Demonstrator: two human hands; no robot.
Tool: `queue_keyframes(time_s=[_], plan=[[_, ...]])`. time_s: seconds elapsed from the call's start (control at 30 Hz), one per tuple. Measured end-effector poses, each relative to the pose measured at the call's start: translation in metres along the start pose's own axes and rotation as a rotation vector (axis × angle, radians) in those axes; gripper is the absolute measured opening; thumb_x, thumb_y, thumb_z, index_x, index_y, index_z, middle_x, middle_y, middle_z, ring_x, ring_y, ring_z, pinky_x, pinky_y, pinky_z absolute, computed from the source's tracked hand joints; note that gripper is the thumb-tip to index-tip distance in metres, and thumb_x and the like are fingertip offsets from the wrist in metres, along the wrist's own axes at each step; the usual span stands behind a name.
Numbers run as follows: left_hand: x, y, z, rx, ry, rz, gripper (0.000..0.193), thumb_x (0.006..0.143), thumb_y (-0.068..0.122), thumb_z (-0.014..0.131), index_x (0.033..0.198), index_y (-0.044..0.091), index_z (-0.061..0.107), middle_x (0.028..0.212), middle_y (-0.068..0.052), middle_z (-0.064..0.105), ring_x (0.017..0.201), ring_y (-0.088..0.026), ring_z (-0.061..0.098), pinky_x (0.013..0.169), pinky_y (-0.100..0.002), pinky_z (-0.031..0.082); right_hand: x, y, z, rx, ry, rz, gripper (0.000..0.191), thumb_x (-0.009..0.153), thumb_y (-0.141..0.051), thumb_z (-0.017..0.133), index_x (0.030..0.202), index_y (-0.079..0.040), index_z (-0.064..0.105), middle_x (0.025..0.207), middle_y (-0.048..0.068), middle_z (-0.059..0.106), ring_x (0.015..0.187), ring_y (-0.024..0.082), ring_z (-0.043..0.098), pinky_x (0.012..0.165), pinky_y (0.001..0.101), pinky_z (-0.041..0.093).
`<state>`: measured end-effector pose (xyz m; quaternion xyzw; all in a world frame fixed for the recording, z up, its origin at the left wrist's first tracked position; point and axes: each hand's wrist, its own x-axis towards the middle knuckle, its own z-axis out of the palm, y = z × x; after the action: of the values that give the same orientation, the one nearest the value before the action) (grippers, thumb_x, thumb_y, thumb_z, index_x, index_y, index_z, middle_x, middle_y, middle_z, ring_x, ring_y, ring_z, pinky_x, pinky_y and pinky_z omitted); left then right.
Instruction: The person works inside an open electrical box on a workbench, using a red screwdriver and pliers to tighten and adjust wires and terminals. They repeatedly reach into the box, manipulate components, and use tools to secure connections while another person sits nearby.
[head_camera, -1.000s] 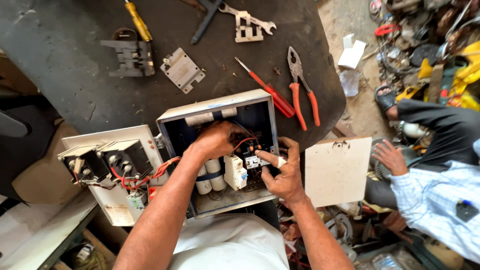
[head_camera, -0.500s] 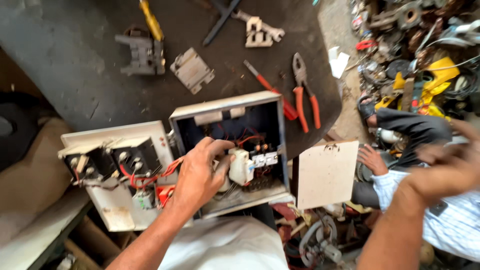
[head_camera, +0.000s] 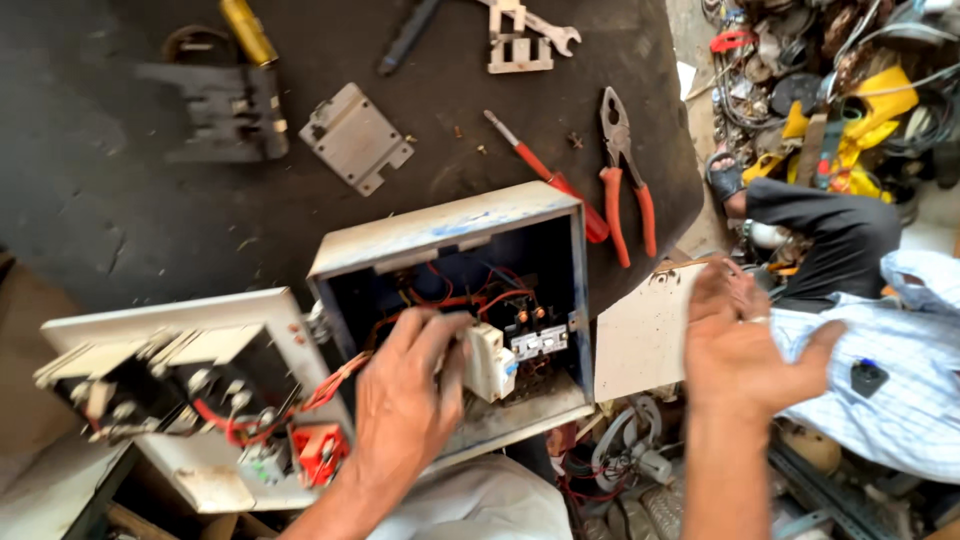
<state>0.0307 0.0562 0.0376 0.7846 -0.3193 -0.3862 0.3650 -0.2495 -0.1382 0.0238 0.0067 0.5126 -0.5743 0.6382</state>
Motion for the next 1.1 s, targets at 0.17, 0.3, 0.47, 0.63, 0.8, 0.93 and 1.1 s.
queue_keyframes(time_s=[0.17,0.3,0.47,0.63,0.8,0.93,1.1], plan=[[0.048,0.003,0.034,0.302,-0.148,-0.053,0.025,0.090,0.025,0.066,0.112,0.019,0.076,0.074,-0.014,0.071,0.066,-0.039,0.070,0.056,-0.051,0.053,-0.028,0.041,-0.022,-0.354,-0.026,0.031,0.106,0.082,-0.066,0.067,0.160,-0.008,0.027,0.142,0.026,0.050,0.132,0.036,0.055,0.118,0.0506,0.045],[0.069,-0.001,0.049,0.451,-0.212,-0.181,0.020,0.091,0.035,0.068,0.103,0.025,0.080,0.065,-0.018,0.070,0.061,-0.040,0.070,0.056,-0.051,0.056,-0.034,0.049,-0.030,-0.226,0.042,0.057,0.103,0.088,-0.064,0.069,0.160,-0.003,0.026,0.146,0.027,0.047,0.134,0.038,0.053,0.122,0.0524,0.040],[0.064,-0.011,0.054,0.488,-0.029,-0.202,0.023,0.085,0.035,0.072,0.097,0.018,0.080,0.062,-0.018,0.070,0.056,-0.040,0.069,0.055,-0.051,0.057,-0.036,0.054,-0.040,-0.270,0.059,0.066,0.099,0.085,-0.065,0.069,0.153,-0.004,0.031,0.143,0.027,0.047,0.133,0.038,0.052,0.121,0.0540,0.040],[0.048,-0.009,0.054,0.403,0.031,-0.178,0.016,0.085,0.028,0.072,0.086,0.012,0.073,0.064,-0.016,0.071,0.058,-0.040,0.069,0.053,-0.050,0.054,-0.033,0.052,-0.048,-0.291,0.038,0.066,0.093,0.086,-0.065,0.069,0.149,-0.005,0.036,0.144,0.027,0.048,0.134,0.037,0.051,0.122,0.0531,0.040],[0.042,-0.006,0.039,0.407,0.024,-0.218,0.015,0.086,0.026,0.072,0.087,0.012,0.072,0.063,-0.016,0.070,0.058,-0.039,0.069,0.053,-0.051,0.052,-0.032,0.041,-0.045,-0.259,0.013,0.052,0.091,0.087,-0.064,0.070,0.149,-0.006,0.038,0.144,0.029,0.047,0.134,0.037,0.051,0.124,0.0522,0.041],[0.043,-0.005,0.038,0.360,0.093,-0.155,0.014,0.088,0.025,0.071,0.088,0.011,0.072,0.068,-0.016,0.071,0.062,-0.039,0.069,0.056,-0.049,0.053,-0.033,0.037,-0.044,-0.250,-0.019,0.051,0.090,0.088,-0.064,0.069,0.150,-0.006,0.039,0.144,0.029,0.047,0.132,0.038,0.051,0.123,0.0529,0.042],[0.040,-0.005,0.042,0.323,0.139,-0.087,0.015,0.091,0.025,0.072,0.089,0.011,0.074,0.076,-0.015,0.073,0.069,-0.037,0.071,0.059,-0.047,0.054,-0.041,0.038,-0.050,-0.325,-0.065,0.053,0.075,0.090,-0.060,0.064,0.144,-0.012,0.044,0.141,0.024,0.048,0.127,0.040,0.054,0.115,0.0550,0.045]])
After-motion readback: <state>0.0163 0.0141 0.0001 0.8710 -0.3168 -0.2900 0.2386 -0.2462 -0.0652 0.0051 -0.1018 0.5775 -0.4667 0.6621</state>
